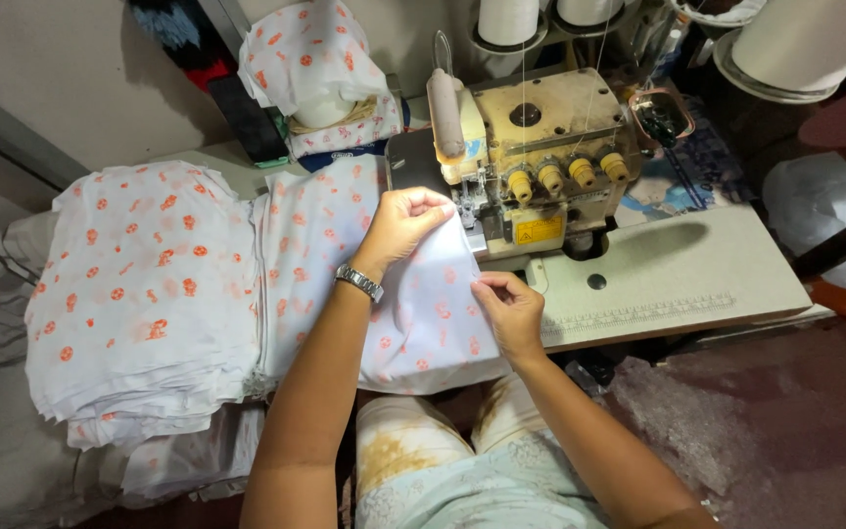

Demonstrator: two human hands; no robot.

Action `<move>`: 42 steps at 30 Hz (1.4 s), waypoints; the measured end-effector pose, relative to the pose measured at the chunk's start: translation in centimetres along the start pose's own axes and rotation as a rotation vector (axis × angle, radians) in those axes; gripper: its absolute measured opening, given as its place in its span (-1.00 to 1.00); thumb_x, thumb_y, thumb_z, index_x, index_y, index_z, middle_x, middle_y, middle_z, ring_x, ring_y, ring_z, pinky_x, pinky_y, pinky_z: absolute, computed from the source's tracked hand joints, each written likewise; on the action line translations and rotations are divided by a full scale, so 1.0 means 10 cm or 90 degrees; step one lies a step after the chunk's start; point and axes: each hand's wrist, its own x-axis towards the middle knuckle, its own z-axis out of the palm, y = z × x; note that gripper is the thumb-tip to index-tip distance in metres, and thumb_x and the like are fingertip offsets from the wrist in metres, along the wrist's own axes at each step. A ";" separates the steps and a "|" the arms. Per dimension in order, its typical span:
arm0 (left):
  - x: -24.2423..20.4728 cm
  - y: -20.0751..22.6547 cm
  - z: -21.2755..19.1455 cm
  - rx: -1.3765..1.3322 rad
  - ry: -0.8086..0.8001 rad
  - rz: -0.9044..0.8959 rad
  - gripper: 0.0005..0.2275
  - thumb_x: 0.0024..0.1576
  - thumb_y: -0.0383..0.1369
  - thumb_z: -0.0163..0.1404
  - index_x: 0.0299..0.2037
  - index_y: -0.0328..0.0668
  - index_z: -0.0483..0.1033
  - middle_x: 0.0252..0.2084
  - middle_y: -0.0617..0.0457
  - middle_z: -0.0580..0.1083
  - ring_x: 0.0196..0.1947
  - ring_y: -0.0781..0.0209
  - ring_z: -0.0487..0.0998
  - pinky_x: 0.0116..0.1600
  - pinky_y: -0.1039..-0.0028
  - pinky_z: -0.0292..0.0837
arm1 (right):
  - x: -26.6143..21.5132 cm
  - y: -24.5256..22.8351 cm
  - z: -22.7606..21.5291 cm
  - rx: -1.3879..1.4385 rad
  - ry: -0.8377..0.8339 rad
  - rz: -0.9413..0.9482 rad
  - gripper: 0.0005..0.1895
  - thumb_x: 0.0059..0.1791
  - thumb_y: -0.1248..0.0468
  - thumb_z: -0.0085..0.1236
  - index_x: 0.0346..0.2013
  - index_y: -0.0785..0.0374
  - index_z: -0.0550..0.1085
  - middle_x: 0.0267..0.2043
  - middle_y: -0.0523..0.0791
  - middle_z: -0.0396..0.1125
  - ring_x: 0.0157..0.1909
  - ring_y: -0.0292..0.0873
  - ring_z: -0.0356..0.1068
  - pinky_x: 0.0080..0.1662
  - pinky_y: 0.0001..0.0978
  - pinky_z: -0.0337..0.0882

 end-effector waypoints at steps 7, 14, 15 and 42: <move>0.10 -0.21 -0.06 -0.006 -0.009 -0.012 -0.92 0.07 -0.42 0.13 -0.27 -0.17 0.57 -0.45 0.07 0.56 -0.51 0.39 0.56 -0.39 0.60 0.55 | -0.02 -0.06 -0.02 0.024 -0.006 0.029 -0.89 -0.14 0.40 0.34 -0.37 0.36 0.56 -0.29 -0.03 0.48 -0.29 -0.34 0.40 -0.21 -0.43 0.47; 0.09 -0.27 -0.04 0.065 -0.029 0.001 -0.94 0.10 -0.38 0.10 -0.27 -0.11 0.52 -0.51 0.07 0.55 -0.54 0.37 0.56 -0.45 0.59 0.54 | -0.03 0.00 -0.04 0.118 0.008 0.099 -0.86 -0.13 0.39 0.31 -0.36 0.37 0.51 -0.33 -0.04 0.45 -0.32 -0.34 0.38 -0.25 -0.50 0.42; 0.06 -0.25 -0.03 0.101 -0.033 0.000 -0.93 0.10 -0.37 0.09 -0.27 -0.11 0.52 -0.53 0.07 0.55 -0.56 0.37 0.56 -0.47 0.59 0.54 | -0.04 0.02 -0.03 0.144 0.009 0.133 -0.85 -0.13 0.39 0.30 -0.34 0.38 0.49 -0.36 -0.05 0.44 -0.34 -0.35 0.36 -0.27 -0.51 0.41; -0.50 -0.04 0.36 0.658 0.303 0.407 -0.84 0.02 -0.21 0.16 -0.47 0.02 0.46 -0.32 0.18 0.33 -0.25 0.10 0.41 -0.21 0.28 0.28 | -0.23 0.28 -0.06 0.304 -0.014 0.221 -0.79 -0.07 0.47 0.18 -0.18 0.36 0.37 -0.50 -0.05 0.36 -0.47 -0.20 0.44 -0.37 -0.40 0.49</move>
